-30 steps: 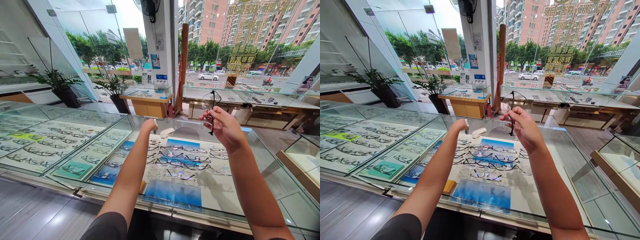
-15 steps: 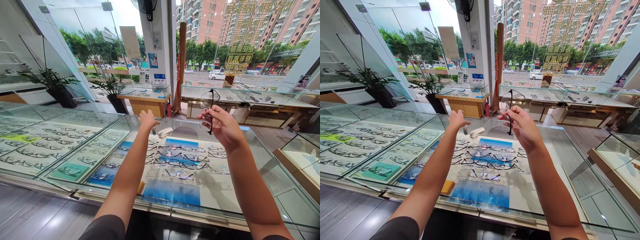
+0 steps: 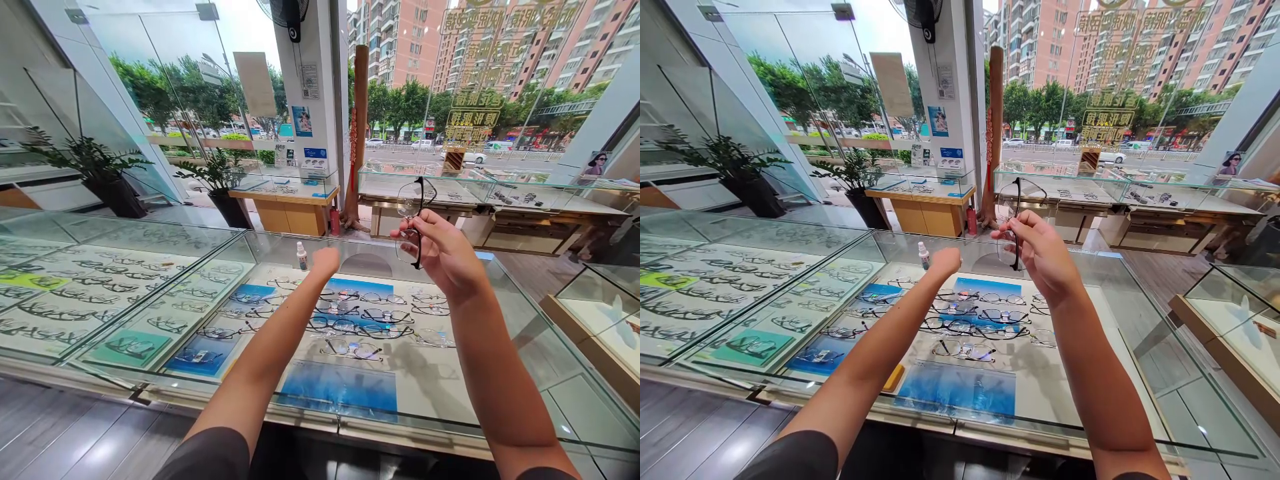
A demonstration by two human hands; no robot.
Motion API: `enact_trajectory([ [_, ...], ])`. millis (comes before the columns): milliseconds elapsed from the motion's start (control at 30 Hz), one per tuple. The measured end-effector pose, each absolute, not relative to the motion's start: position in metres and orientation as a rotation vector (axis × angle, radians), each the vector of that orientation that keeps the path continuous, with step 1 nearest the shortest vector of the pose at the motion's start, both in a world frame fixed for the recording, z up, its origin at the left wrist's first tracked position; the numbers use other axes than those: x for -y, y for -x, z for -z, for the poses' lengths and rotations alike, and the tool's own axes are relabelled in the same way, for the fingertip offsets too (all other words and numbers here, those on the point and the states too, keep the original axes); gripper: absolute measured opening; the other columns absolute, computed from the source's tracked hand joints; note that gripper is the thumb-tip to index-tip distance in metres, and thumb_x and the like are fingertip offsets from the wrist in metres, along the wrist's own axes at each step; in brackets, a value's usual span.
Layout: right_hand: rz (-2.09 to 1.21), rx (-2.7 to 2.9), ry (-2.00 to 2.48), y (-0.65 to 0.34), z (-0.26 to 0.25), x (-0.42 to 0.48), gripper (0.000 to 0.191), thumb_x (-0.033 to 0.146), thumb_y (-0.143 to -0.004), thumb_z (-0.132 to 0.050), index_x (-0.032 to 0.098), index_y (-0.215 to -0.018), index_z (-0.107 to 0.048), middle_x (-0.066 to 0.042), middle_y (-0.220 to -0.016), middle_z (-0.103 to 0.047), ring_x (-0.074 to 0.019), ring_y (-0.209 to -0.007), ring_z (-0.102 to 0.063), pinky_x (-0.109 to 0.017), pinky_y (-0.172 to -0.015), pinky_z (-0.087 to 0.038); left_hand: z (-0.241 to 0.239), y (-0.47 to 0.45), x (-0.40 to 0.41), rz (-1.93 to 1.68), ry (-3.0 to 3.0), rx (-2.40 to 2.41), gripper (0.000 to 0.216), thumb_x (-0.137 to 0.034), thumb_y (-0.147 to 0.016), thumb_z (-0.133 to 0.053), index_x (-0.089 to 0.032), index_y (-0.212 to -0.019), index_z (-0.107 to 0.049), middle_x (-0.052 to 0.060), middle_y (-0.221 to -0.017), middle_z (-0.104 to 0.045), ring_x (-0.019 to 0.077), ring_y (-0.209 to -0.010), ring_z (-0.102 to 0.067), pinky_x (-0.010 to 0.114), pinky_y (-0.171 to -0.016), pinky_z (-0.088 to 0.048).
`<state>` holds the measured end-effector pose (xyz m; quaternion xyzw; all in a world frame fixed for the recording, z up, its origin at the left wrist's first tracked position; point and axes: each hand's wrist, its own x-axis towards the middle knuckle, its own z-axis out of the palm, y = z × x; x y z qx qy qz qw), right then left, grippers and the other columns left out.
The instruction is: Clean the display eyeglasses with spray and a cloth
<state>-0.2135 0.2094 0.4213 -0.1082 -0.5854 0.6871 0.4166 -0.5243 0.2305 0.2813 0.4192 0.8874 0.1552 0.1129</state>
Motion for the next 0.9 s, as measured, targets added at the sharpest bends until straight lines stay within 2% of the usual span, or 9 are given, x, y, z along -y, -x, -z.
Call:
enact_trajectory([
  [133, -1.734, 1.45, 0.26, 0.213, -0.421, -0.21, 0.025, 0.04, -0.088, -0.083, 0.027, -0.086, -0.062, -0.003, -0.102, -0.072, -0.0242, -0.103, -0.073, -0.036, -0.08, -0.057, -0.313, 0.529, -0.223, -0.824, -1.267, -2.456, 0.013, -0.024, -0.092, -0.071, -0.015, -0.1, -0.071, 0.022, -0.122, -0.074, 0.0399, -0.129, -0.065, 0.051, -0.107, -0.053],
  [200, -1.727, 1.454, 0.256, 0.213, -0.421, -0.21, 0.025, 0.041, -0.088, -0.083, 0.027, -0.086, -0.062, -0.003, -0.102, -0.072, -0.0243, -0.104, -0.073, -0.037, -0.083, -0.058, -0.331, 0.526, -0.218, -1.032, -1.273, -2.3, 0.014, -0.029, -0.092, -0.063, -0.017, -0.097, -0.068, 0.019, -0.116, -0.075, 0.0374, -0.119, -0.07, 0.045, -0.095, -0.057],
  [300, -1.721, 1.466, 0.252, 0.213, -0.42, -0.212, 0.027, 0.043, -0.087, -0.084, 0.027, -0.086, -0.063, -0.003, -0.103, -0.073, -0.0238, -0.104, -0.073, -0.038, -0.089, -0.059, -0.356, 0.51, -0.208, -1.252, -1.236, -1.996, 0.025, -0.038, -0.093, -0.052, -0.019, -0.099, -0.066, 0.014, -0.1, -0.075, 0.0301, -0.091, -0.074, 0.039, -0.074, -0.06],
  [367, -1.726, 1.466, 0.251, 0.214, -0.419, -0.213, 0.028, 0.043, -0.086, -0.086, 0.027, -0.085, -0.063, -0.003, -0.103, -0.073, -0.0232, -0.104, -0.073, -0.038, -0.089, -0.059, -0.37, 0.494, -0.199, -1.337, -1.225, -1.807, 0.03, -0.041, -0.092, -0.049, -0.019, -0.102, -0.067, 0.012, -0.095, -0.075, 0.0254, -0.081, -0.073, 0.036, -0.069, -0.061],
  [467, -1.717, 1.471, 0.245, 0.215, -0.417, -0.214, 0.029, 0.045, -0.084, -0.088, 0.027, -0.084, -0.065, -0.003, -0.1, -0.075, -0.0225, -0.103, -0.071, -0.036, -0.088, -0.059, -0.386, 0.468, -0.183, -1.457, -1.173, -1.395, 0.032, -0.045, -0.089, -0.06, -0.018, -0.106, -0.069, 0.01, -0.092, -0.075, 0.0209, -0.075, -0.071, 0.032, -0.068, -0.06],
  [600, -1.678, 1.478, 0.222, 0.218, -0.414, -0.218, 0.026, 0.045, -0.084, -0.089, 0.027, -0.083, -0.069, -0.002, -0.098, -0.076, -0.0213, -0.099, -0.07, -0.036, -0.09, -0.057, -0.399, 0.441, -0.164, -1.428, -1.16, -0.939, 0.036, -0.046, -0.085, -0.08, -0.014, -0.1, -0.072, 0.01, -0.09, -0.075, 0.0179, -0.078, -0.069, 0.029, -0.076, -0.059],
  [667, -1.651, 1.463, 0.21, 0.219, -0.413, -0.22, 0.025, 0.044, -0.085, -0.088, 0.027, -0.083, -0.07, -0.002, -0.097, -0.076, -0.0199, -0.097, -0.069, -0.034, -0.091, -0.056, -0.4, 0.433, -0.158, -1.412, -1.182, -0.899, 0.038, -0.048, -0.085, -0.085, -0.013, -0.097, -0.073, 0.008, -0.088, -0.073, 0.0147, -0.077, -0.067, 0.026, -0.075, -0.056],
  [767, -1.605, 1.429, 0.217, 0.221, -0.412, -0.222, 0.023, 0.044, -0.085, -0.087, 0.027, -0.084, -0.071, -0.001, -0.098, -0.075, -0.0187, -0.096, -0.067, -0.033, -0.092, -0.054, -0.399, 0.426, -0.153, -1.417, -1.198, -0.913, 0.042, -0.051, -0.084, -0.088, -0.014, -0.093, -0.072, 0.002, -0.079, -0.067, 0.0087, -0.065, -0.056, 0.021, -0.061, -0.046],
  [900, -1.582, 1.424, 0.228, 0.222, -0.412, -0.223, 0.024, 0.044, -0.084, -0.088, 0.027, -0.084, -0.07, -0.001, -0.098, -0.073, -0.019, -0.097, -0.066, -0.033, -0.09, -0.053, -0.399, 0.419, -0.153, -1.454, -1.234, -0.956, 0.043, -0.054, -0.087, -0.086, -0.014, -0.087, -0.07, 0.0, -0.072, -0.062, 0.0069, -0.058, -0.048, 0.021, -0.055, -0.038],
])
